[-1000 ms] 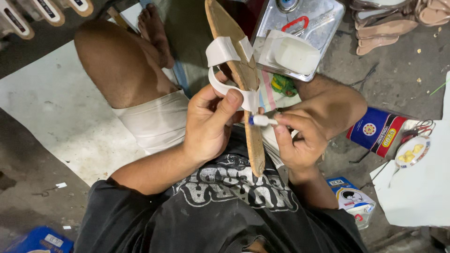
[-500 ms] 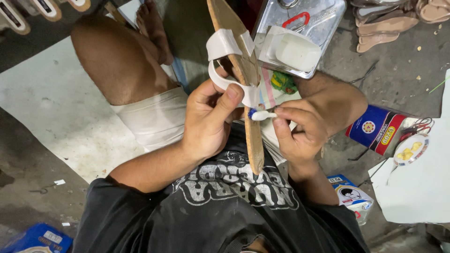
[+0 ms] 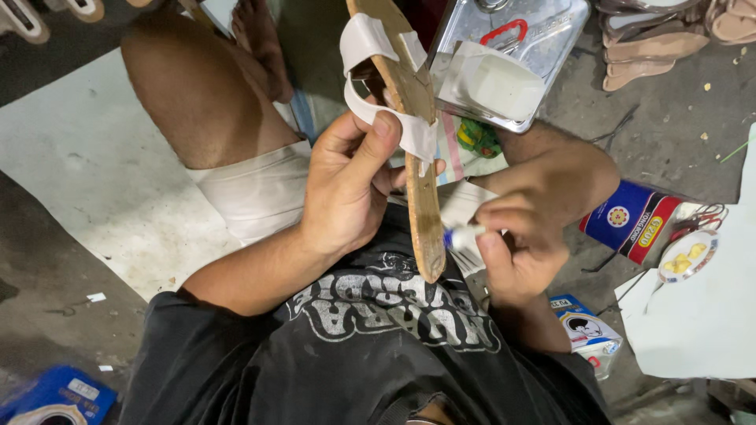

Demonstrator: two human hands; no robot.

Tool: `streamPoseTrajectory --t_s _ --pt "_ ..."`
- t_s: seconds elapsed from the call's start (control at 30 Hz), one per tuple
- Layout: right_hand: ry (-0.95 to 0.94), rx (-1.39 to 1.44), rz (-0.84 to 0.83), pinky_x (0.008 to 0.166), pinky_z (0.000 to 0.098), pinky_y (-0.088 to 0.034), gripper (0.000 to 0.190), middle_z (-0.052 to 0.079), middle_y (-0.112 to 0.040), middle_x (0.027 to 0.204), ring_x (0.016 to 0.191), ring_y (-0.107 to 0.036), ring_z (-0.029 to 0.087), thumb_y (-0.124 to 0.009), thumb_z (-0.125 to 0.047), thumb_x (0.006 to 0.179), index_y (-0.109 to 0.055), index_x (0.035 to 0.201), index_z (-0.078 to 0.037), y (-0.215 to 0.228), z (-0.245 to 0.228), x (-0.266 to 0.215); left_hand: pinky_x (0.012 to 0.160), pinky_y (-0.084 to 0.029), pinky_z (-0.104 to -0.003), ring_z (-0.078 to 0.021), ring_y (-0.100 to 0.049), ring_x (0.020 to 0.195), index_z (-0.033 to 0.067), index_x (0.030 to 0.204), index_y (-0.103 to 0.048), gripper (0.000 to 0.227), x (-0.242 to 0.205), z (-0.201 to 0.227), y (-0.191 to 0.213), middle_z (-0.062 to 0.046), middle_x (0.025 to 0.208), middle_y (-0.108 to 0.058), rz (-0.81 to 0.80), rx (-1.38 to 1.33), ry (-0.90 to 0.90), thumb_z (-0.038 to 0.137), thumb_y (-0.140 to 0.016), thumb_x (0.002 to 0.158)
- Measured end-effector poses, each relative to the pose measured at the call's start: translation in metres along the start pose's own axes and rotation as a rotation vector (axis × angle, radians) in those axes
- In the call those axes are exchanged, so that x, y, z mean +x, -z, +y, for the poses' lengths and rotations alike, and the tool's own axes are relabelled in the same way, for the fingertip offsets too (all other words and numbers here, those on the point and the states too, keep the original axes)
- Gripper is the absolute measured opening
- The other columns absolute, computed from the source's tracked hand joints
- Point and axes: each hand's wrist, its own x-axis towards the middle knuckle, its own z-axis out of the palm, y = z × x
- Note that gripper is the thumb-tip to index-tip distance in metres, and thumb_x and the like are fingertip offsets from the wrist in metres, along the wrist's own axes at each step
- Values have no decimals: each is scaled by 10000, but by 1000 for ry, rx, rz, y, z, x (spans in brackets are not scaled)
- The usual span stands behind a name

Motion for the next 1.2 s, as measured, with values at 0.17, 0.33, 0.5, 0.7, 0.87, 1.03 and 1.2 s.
streamPoseTrajectory --t_s 0.17,0.33,0.5,0.7,0.87,1.03,1.2 --pt "-34 -208 -53 803 284 -535 129 140 -720 1038 951 -683 206 -709 10 965 -686 1092 13 1 -1 11 851 -569 -314 -159 -703 950 -20 1254 -634 271 -6 -1 -2 -107 1082 -709 -9 162 -40 206 -649 1105" --pt "66 -333 30 790 286 -533 97 131 -726 1020 875 -700 213 -725 2 993 -697 1087 2 -3 -7 20 908 -579 -296 -134 -687 986 -54 1197 -659 233 -14 -3 -3 -107 1101 -716 -23 294 -90 168 -660 1124" --pt "123 -350 58 797 303 -541 104 148 -717 1016 869 -710 236 -733 -20 986 -682 1072 5 -5 -3 21 931 -600 -312 -147 -699 1025 -50 1180 -652 220 -14 -2 -3 -103 1145 -697 -60 229 -112 165 -659 1131" --pt "135 -170 0 727 271 -528 120 165 -698 993 871 -680 224 -725 24 900 -675 1009 26 -1 10 6 898 -616 -326 -197 -735 1014 -44 1215 -634 239 -9 3 -3 -141 1128 -712 -59 164 -86 183 -640 1138" --pt "-28 152 -18 753 262 -548 144 138 -692 1050 865 -665 162 -691 -35 892 -647 1023 4 2 7 -1 884 -590 -339 -176 -689 1008 -7 1243 -604 275 0 2 1 -121 1173 -700 -19 53 -55 240 -616 1123" --pt "283 -277 -19 735 294 -548 406 133 -676 976 867 -679 215 -943 -143 744 -658 1004 -16 -16 -1 10 949 -634 -396 -168 -685 1063 91 1329 -556 321 18 -8 9 -85 1194 -669 63 -101 6 308 -579 1093" --pt "328 -409 157 730 295 -552 300 130 -696 973 832 -685 194 -892 8 840 -630 988 -3 -19 6 30 823 -598 -310 -151 -671 1058 164 1376 -522 459 26 5 25 -53 1296 -659 -47 244 163 413 -652 1012"
